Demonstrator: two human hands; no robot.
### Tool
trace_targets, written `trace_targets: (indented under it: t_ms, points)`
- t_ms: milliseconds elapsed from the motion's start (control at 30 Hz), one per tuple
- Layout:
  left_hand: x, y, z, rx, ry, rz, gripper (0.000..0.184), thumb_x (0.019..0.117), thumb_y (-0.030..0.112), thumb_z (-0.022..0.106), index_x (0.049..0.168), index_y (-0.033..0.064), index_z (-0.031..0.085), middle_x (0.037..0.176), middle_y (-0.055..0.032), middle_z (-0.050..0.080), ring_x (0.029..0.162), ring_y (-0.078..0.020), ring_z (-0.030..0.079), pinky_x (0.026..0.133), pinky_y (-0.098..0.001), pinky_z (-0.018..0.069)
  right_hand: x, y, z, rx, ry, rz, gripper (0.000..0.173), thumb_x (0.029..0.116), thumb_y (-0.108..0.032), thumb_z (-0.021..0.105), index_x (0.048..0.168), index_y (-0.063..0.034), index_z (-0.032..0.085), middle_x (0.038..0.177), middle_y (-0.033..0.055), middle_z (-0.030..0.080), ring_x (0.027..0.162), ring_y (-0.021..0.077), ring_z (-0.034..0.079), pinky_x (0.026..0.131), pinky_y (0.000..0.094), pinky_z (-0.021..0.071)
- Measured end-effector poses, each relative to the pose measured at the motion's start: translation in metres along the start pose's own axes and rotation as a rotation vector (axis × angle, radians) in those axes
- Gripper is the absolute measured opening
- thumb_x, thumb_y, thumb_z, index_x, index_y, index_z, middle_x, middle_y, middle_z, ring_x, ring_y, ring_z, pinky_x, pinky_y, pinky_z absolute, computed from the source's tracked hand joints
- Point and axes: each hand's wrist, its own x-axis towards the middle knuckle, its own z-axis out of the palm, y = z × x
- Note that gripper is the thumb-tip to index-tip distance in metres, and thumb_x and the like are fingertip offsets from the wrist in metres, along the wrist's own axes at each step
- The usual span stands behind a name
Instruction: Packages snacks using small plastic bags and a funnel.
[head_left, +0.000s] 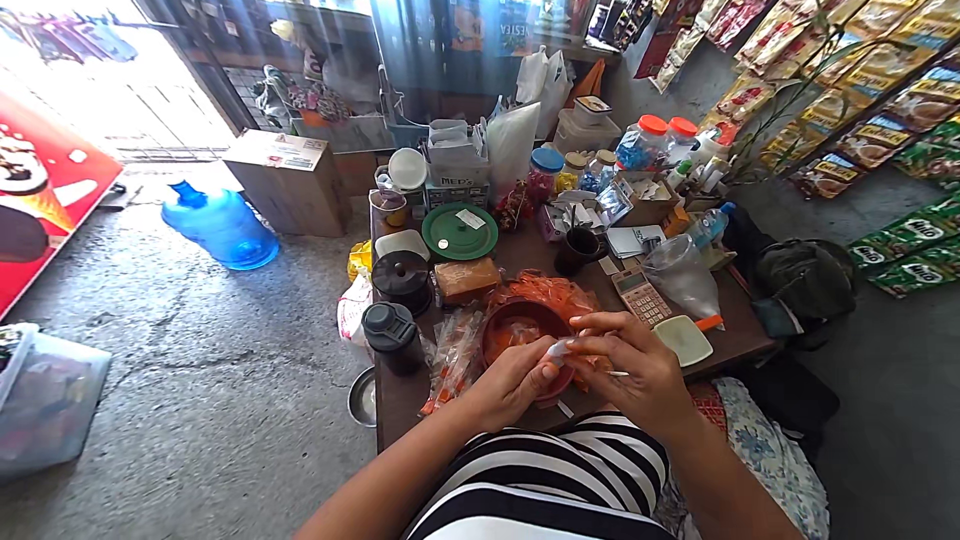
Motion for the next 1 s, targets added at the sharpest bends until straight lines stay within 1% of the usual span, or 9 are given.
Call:
trace_targets:
  t_ms: [67,133,200,333,400,533,633,800,1000]
  points:
    - [0.003,0.013,-0.001,0.070,0.015,-0.052,0.070,0.1102,0.049,0.027,0.107,-0.0143,0.059,0.084,-0.0136,0.062,0.079,0.0007,0.056,0.077,-0.0143,0.0463,0.000,0.000,0.001,-0.008,0.005,-0.002,0.012,0.0958,-0.019,0.073,0.102,-0.0093,0.075,0.115,0.0071,0.069,0.104,0.0048,0.064,0.092,0.0155,0.0518]
    - [0.005,0.021,-0.001,0.123,0.010,-0.096,0.075,0.1103,0.049,0.025,0.107,-0.0172,0.059,0.087,-0.0174,0.065,0.081,-0.0003,0.058,0.080,-0.0154,0.0467,0.000,0.000,0.002,-0.009,-0.003,-0.004,0.009,0.0955,-0.017,0.072,0.098,-0.0091,0.074,0.115,0.0074,0.070,0.105,0.0051,0.064,0.093,0.0157,0.0515]
    - [0.004,0.019,-0.001,0.112,0.010,-0.082,0.073,0.1104,0.049,0.026,0.105,-0.0159,0.059,0.086,-0.0161,0.064,0.080,0.0000,0.057,0.078,-0.0153,0.0469,-0.001,0.000,0.003,-0.008,-0.018,-0.006,0.008,0.0953,-0.016,0.071,0.097,-0.0087,0.073,0.116,0.0077,0.070,0.106,0.0061,0.064,0.093,0.0166,0.0517]
    - [-0.002,-0.004,0.000,-0.019,0.000,0.021,0.058,0.1106,0.047,0.029,0.108,-0.0047,0.056,0.084,-0.0047,0.055,0.078,0.0032,0.053,0.073,-0.0124,0.0456,-0.002,0.000,0.004,-0.013,-0.018,-0.019,0.007,0.0936,-0.015,0.072,0.094,-0.0081,0.071,0.117,0.0076,0.070,0.107,0.0069,0.065,0.092,0.0175,0.0527]
    - [-0.001,-0.004,0.000,-0.028,0.004,0.024,0.058,0.1104,0.047,0.029,0.108,-0.0040,0.056,0.083,-0.0041,0.054,0.077,0.0037,0.053,0.073,-0.0119,0.0451,-0.002,0.000,0.006,-0.023,0.005,-0.032,0.008,0.0944,-0.016,0.072,0.097,-0.0081,0.071,0.117,0.0079,0.069,0.108,0.0075,0.065,0.093,0.0179,0.0529]
    - [-0.002,-0.004,-0.002,-0.031,-0.004,0.019,0.059,0.1106,0.046,0.029,0.110,-0.0052,0.057,0.088,-0.0056,0.058,0.082,0.0036,0.055,0.077,-0.0127,0.0463,-0.001,0.000,0.007,-0.063,0.039,-0.029,0.022,0.0959,-0.024,0.073,0.113,-0.0100,0.071,0.120,0.0083,0.067,0.109,0.0075,0.064,0.094,0.0180,0.0521]
    - [-0.002,-0.004,-0.002,-0.028,0.000,0.019,0.057,0.1105,0.047,0.029,0.108,-0.0040,0.056,0.085,-0.0040,0.055,0.079,0.0043,0.053,0.075,-0.0117,0.0449,-0.002,-0.001,0.007,-0.077,0.053,-0.032,0.017,0.0969,-0.023,0.072,0.111,-0.0121,0.071,0.121,0.0077,0.065,0.103,0.0055,0.062,0.090,0.0151,0.0508]
    - [-0.002,-0.004,-0.003,-0.028,0.005,0.024,0.057,0.1103,0.047,0.029,0.106,-0.0032,0.055,0.082,-0.0030,0.053,0.076,0.0043,0.051,0.072,-0.0112,0.0435,-0.004,0.000,0.009,-0.117,0.089,-0.076,0.016,0.0974,-0.022,0.071,0.112,-0.0160,0.066,0.125,0.0048,0.060,0.105,0.0045,0.060,0.089,0.0137,0.0496]
    - [-0.004,-0.006,-0.002,-0.006,0.003,0.030,0.056,0.1109,0.046,0.029,0.104,-0.0033,0.055,0.082,-0.0043,0.053,0.078,0.0032,0.053,0.074,-0.0123,0.0449,-0.001,0.000,0.009,-0.106,0.052,-0.055,0.015,0.0975,-0.023,0.071,0.109,-0.0136,0.070,0.125,0.0074,0.063,0.106,0.0057,0.061,0.090,0.0150,0.0496]
